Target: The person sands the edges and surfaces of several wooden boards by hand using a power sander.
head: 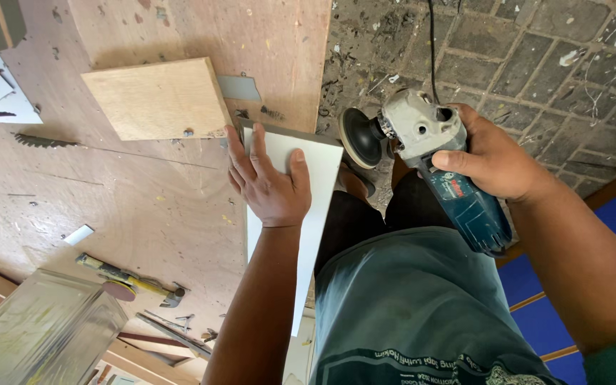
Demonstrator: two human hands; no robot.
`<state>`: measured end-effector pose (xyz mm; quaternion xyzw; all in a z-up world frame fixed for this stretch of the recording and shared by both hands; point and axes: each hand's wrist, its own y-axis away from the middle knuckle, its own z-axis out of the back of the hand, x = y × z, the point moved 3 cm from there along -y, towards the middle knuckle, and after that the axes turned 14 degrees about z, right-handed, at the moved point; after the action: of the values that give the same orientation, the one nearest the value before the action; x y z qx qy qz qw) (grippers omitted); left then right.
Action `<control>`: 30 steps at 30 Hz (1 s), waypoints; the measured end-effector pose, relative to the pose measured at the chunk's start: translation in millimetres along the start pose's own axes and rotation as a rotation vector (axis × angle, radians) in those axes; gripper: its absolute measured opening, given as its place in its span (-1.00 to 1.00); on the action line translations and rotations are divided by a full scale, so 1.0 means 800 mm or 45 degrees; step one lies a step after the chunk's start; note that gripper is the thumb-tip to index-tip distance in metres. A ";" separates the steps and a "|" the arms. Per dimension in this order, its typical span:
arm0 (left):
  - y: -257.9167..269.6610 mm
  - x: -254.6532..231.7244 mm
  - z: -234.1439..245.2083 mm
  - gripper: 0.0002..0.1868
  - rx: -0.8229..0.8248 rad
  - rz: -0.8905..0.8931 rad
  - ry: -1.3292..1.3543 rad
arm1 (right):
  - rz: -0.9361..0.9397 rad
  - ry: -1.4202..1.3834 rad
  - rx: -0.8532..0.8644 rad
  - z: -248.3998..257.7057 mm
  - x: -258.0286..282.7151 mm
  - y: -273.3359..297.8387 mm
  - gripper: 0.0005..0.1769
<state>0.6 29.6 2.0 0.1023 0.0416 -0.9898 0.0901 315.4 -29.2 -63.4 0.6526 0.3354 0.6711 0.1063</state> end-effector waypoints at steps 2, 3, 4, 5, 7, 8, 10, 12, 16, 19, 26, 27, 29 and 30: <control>0.000 0.000 -0.001 -0.36 -0.001 -0.004 0.001 | -0.009 0.039 0.004 0.001 0.000 0.000 0.05; 0.000 0.000 -0.001 -0.36 0.006 0.001 0.006 | 0.000 0.026 -0.004 0.001 -0.002 0.001 0.03; 0.000 0.000 0.000 -0.36 0.012 0.006 0.009 | 0.010 0.011 -0.012 0.001 -0.004 0.000 0.01; 0.000 0.000 0.000 -0.36 0.013 0.006 0.007 | 0.010 0.010 -0.010 0.000 -0.003 0.000 0.01; 0.000 0.000 -0.001 -0.34 0.027 0.015 -0.009 | 0.004 -0.014 -0.022 0.000 -0.003 0.000 0.00; -0.001 0.000 0.000 -0.34 0.028 0.014 -0.009 | 0.003 -0.015 -0.023 0.000 -0.006 -0.001 0.00; -0.001 -0.001 0.001 -0.35 0.023 -0.001 0.007 | 0.094 -0.039 -0.030 0.000 -0.011 -0.004 0.02; -0.001 -0.001 0.001 -0.36 0.018 0.000 -0.001 | 0.035 -0.042 -0.025 -0.001 0.001 -0.004 0.04; -0.001 -0.003 0.003 -0.36 0.016 0.000 -0.005 | 0.044 -0.112 -0.043 -0.003 0.001 -0.007 -0.04; 0.000 -0.001 0.002 -0.37 0.045 0.016 -0.003 | 0.001 -0.033 -0.029 -0.002 0.010 -0.008 0.01; -0.001 -0.004 0.002 -0.37 0.017 0.005 0.002 | 0.081 -0.081 -0.037 -0.005 0.002 -0.003 -0.01; -0.001 -0.003 0.002 -0.36 0.027 0.009 0.005 | 0.064 -0.104 -0.036 -0.005 -0.001 -0.003 -0.02; -0.001 -0.002 0.002 -0.36 0.036 0.014 0.007 | 0.049 -0.129 -0.035 -0.005 0.000 -0.006 -0.03; -0.001 -0.002 0.002 -0.36 0.030 0.007 0.005 | 0.017 -0.098 -0.037 -0.004 0.003 -0.008 -0.02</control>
<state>1.9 30.3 4.2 0.1052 0.0300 -0.9898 0.0916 310.3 -24.0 -65.1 0.6786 0.3168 0.6509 0.1242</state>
